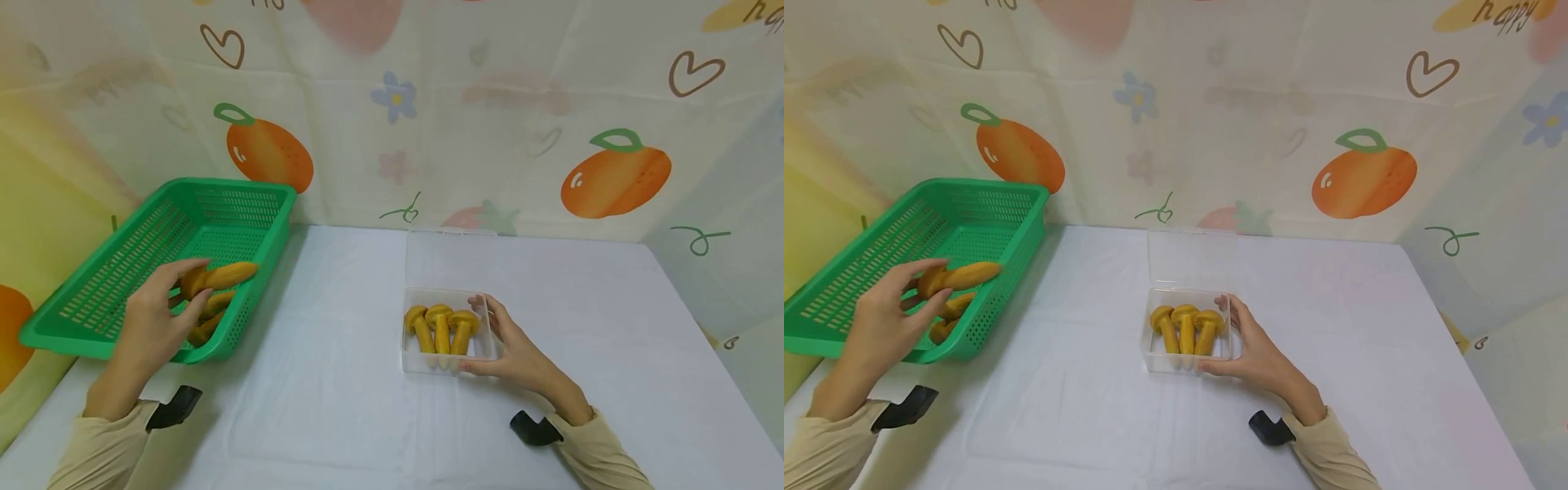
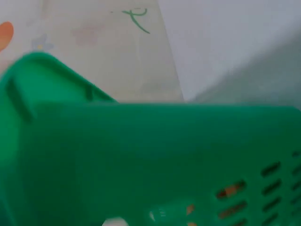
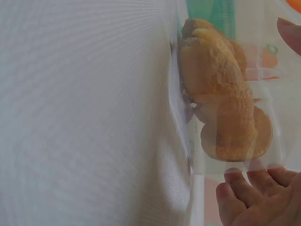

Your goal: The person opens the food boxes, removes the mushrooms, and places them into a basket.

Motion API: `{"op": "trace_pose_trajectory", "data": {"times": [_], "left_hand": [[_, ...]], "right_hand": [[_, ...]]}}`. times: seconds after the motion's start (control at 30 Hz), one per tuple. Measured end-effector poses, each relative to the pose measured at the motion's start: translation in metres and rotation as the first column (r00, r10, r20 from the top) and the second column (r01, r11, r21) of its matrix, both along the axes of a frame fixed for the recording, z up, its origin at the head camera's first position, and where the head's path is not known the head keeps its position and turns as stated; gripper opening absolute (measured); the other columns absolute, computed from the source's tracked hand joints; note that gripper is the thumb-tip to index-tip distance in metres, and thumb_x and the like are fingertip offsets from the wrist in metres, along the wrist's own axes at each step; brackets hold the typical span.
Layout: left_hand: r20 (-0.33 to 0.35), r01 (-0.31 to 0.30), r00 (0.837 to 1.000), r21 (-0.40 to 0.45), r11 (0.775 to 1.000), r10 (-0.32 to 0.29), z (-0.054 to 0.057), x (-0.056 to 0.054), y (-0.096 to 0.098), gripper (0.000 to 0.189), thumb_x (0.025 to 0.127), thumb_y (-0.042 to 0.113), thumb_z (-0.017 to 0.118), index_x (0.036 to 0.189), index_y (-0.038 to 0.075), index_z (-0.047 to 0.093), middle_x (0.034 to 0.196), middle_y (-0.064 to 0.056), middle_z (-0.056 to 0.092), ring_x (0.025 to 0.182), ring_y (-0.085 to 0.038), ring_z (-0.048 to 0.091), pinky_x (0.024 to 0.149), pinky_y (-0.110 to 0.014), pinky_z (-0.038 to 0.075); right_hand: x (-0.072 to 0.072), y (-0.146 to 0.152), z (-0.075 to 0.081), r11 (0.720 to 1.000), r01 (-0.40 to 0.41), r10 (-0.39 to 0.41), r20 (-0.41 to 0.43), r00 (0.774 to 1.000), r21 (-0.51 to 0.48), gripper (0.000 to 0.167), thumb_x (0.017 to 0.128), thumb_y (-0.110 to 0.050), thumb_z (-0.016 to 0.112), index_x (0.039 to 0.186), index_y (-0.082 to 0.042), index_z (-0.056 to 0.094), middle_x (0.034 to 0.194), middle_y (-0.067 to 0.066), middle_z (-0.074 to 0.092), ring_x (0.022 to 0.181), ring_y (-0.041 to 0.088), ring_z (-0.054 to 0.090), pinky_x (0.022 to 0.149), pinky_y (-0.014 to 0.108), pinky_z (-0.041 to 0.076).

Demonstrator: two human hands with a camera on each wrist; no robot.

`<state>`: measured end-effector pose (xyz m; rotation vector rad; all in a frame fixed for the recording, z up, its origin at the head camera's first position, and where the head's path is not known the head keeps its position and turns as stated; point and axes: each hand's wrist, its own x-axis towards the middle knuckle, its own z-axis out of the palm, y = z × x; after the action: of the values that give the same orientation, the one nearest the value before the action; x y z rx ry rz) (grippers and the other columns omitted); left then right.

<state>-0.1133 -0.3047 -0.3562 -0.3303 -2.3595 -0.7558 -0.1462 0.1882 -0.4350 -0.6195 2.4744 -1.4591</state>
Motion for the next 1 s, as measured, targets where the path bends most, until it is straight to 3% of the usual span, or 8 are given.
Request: {"op": "trace_pose_trajectory", "data": {"times": [0.4, 0.47, 0.53, 0.63, 0.7, 1.0], "left_hand": [[0.058, -0.097, 0.994, 0.013, 0.995, 0.096, -0.011, 0.005, -0.030, 0.050, 0.078, -0.015, 0.073, 0.125, -0.002, 0.063, 0.107, -0.022, 0.063, 0.099, 0.028, 0.041, 0.078, 0.008, 0.034], [0.076, -0.118, 0.990, -0.006, 0.993, 0.118, -0.011, 0.005, -0.035, 0.049, 0.079, -0.013, 0.074, 0.124, 0.000, 0.064, 0.105, -0.022, 0.064, 0.096, 0.012, 0.056, 0.075, 0.008, 0.034], [0.089, -0.132, 0.987, -0.023, 0.991, 0.134, -0.012, 0.004, -0.040, 0.048, 0.078, -0.012, 0.075, 0.123, 0.000, 0.064, 0.104, -0.023, 0.065, 0.094, 0.012, 0.055, 0.072, 0.008, 0.034], [0.108, -0.130, 0.985, -0.040, 0.991, 0.133, -0.012, 0.002, -0.047, 0.047, 0.078, -0.013, 0.074, 0.123, -0.002, 0.064, 0.105, -0.028, 0.065, 0.094, 0.017, 0.053, 0.069, 0.008, 0.034], [0.128, -0.121, 0.984, -0.031, 0.992, 0.124, -0.011, 0.000, -0.052, 0.046, 0.079, -0.013, 0.073, 0.123, -0.003, 0.063, 0.106, -0.030, 0.065, 0.095, 0.032, 0.034, 0.068, 0.009, 0.034], [0.268, -0.115, 0.954, -0.099, 0.988, 0.138, -0.003, -0.007, -0.067, 0.042, 0.084, -0.007, 0.071, 0.124, -0.002, 0.060, 0.110, -0.033, 0.062, 0.085, 0.034, 0.031, 0.059, 0.005, 0.035]], "right_hand": [[0.001, -0.001, -0.002, 1.000, -0.002, 0.002, -0.006, 1.000, 0.003, 0.110, 0.076, -0.026, 0.087, 0.156, -0.006, 0.013, 0.160, 0.016, 0.028, 0.150, 0.040, 0.021, 0.119, 0.063, 0.018], [0.001, -0.001, -0.002, 1.000, -0.002, 0.002, -0.007, 1.000, 0.000, 0.110, 0.076, -0.026, 0.087, 0.156, -0.006, 0.014, 0.160, 0.016, 0.029, 0.150, 0.039, 0.021, 0.119, 0.063, 0.018], [0.002, -0.001, -0.001, 1.000, -0.002, 0.002, -0.008, 1.000, -0.004, 0.110, 0.076, -0.026, 0.087, 0.156, -0.006, 0.014, 0.159, 0.016, 0.029, 0.150, 0.039, 0.021, 0.119, 0.063, 0.018], [0.002, -0.001, -0.001, 1.000, -0.004, 0.004, -0.014, 1.000, -0.003, 0.110, 0.076, -0.026, 0.087, 0.156, -0.006, 0.014, 0.159, 0.015, 0.029, 0.150, 0.039, 0.022, 0.119, 0.063, 0.018], [0.001, -0.001, 0.000, 1.000, -0.004, 0.004, -0.019, 1.000, -0.001, 0.110, 0.076, -0.026, 0.087, 0.156, -0.007, 0.014, 0.159, 0.015, 0.029, 0.150, 0.039, 0.022, 0.118, 0.063, 0.018], [0.001, -0.001, 0.000, 1.000, -0.005, 0.006, -0.033, 0.999, 0.005, 0.110, 0.076, -0.025, 0.087, 0.156, -0.007, 0.014, 0.157, 0.015, 0.031, 0.149, 0.038, 0.025, 0.118, 0.063, 0.019]]}}
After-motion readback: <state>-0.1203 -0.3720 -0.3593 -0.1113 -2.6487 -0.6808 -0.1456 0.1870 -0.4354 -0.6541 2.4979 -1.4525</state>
